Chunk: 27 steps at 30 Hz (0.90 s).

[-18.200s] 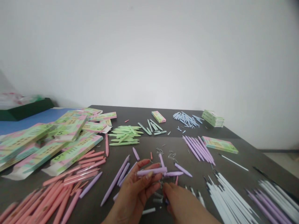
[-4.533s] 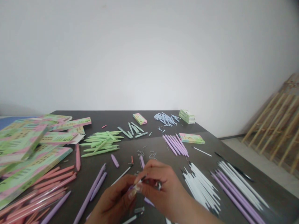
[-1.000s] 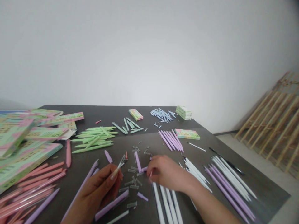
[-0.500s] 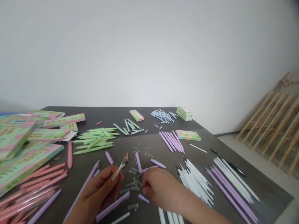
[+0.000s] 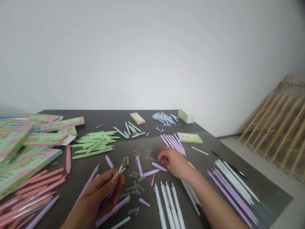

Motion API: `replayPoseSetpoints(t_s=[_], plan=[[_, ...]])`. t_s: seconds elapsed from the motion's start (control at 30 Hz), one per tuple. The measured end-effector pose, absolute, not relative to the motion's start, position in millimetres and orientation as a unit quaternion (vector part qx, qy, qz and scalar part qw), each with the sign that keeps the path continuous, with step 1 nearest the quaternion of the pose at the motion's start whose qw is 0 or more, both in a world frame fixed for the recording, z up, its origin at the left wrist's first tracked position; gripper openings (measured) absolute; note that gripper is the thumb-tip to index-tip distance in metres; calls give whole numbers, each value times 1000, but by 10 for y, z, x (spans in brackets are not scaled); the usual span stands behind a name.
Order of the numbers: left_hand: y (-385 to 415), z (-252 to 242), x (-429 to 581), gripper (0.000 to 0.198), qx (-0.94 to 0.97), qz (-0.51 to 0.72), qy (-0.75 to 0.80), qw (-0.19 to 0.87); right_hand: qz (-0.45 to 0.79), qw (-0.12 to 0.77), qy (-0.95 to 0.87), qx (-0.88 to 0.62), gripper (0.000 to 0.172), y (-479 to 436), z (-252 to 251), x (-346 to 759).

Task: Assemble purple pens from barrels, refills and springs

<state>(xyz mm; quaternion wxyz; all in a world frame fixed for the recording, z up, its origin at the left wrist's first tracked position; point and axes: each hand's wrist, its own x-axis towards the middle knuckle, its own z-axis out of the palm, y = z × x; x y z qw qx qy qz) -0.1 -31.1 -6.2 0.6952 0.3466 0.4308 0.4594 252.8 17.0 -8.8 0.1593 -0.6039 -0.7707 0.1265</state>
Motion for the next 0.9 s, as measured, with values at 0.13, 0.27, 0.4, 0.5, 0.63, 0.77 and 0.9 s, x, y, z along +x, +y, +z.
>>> replayPoseSetpoints(t_s=[0.13,0.27,0.4,0.5,0.63,0.77,0.9], plan=[[-291,-53,-39,26,321,432,385,750,115,160,-763,-615,25,195,-109,2547],[-269,-44,-73,29,274,428,351,786,126,143,-764,-617,23,215,-143,2584],[-277,-19,-65,32,262,417,337,803,136,124,-761,-622,27,221,-172,2608],[-296,-23,-56,32,308,420,334,786,133,117,-756,-631,30,233,-174,2628],[-285,-69,-82,28,355,416,341,764,132,110,-750,-639,32,252,-161,2661],[-238,-88,-126,21,383,419,357,742,127,111,-742,-649,33,272,-143,2707],[-202,-70,-141,20,403,443,386,701,126,112,-736,-656,30,277,-125,2726]])
